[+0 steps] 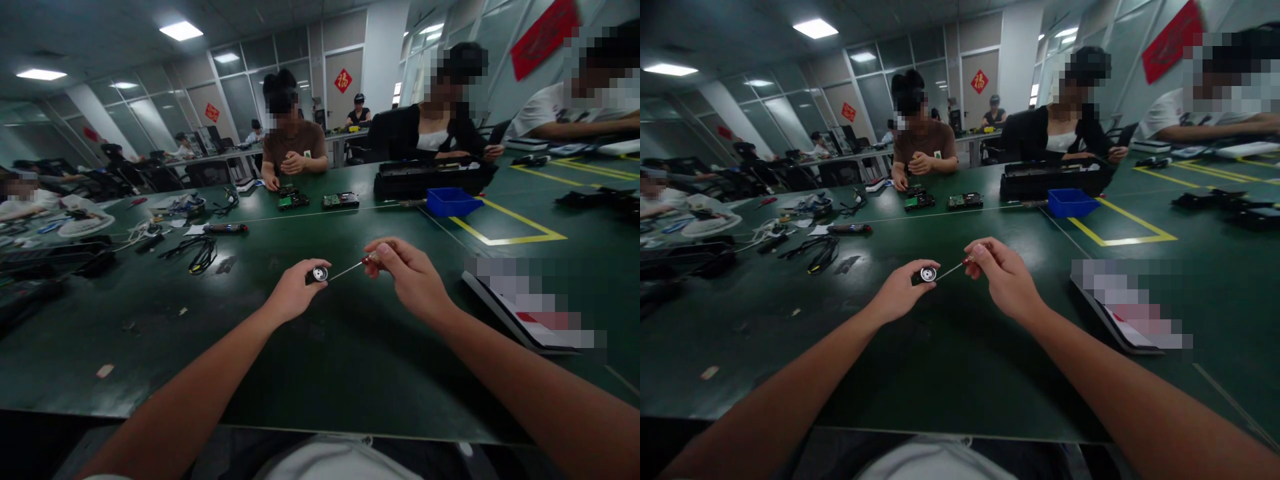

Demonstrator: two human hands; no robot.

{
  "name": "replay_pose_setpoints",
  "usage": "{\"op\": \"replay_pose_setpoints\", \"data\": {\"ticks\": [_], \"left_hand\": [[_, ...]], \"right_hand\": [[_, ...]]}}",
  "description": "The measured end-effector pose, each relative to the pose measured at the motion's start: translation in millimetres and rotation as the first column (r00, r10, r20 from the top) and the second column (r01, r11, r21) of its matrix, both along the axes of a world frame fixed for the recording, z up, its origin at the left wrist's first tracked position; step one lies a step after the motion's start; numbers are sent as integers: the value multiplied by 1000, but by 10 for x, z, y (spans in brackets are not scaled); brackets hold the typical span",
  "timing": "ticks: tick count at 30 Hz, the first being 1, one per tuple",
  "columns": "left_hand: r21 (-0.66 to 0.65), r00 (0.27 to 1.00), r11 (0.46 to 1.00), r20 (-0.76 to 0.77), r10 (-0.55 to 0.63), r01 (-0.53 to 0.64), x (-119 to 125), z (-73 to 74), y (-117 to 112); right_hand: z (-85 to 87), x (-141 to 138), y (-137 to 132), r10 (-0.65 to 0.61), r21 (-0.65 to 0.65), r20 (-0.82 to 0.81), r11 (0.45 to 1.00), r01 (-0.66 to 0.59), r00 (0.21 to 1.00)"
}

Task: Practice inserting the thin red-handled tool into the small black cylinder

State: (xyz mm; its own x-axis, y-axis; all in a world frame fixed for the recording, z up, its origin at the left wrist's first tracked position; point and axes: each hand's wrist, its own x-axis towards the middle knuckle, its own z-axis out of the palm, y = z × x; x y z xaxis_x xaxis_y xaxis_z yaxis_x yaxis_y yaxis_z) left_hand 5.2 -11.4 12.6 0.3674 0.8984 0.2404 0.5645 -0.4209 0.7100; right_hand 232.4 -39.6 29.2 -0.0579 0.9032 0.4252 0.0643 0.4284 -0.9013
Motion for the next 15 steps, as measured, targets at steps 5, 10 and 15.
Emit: {"op": "replay_pose_setpoints", "data": {"ticks": [5, 10, 15], "left_hand": [[-42, 999, 999, 36, 22, -20, 23, -42, -31], [-25, 999, 1000, 47, -5, 6, 36, -56, -45], [-12, 998, 1000, 54, 10, -9, 33, -61, -36]], "right_hand": [[-53, -10, 9, -27, 21, 126, 999, 25, 992], [-63, -9, 21, -54, 12, 219, 999, 52, 974], [-20, -10, 0, -124, 40, 276, 992, 117, 953]]}}
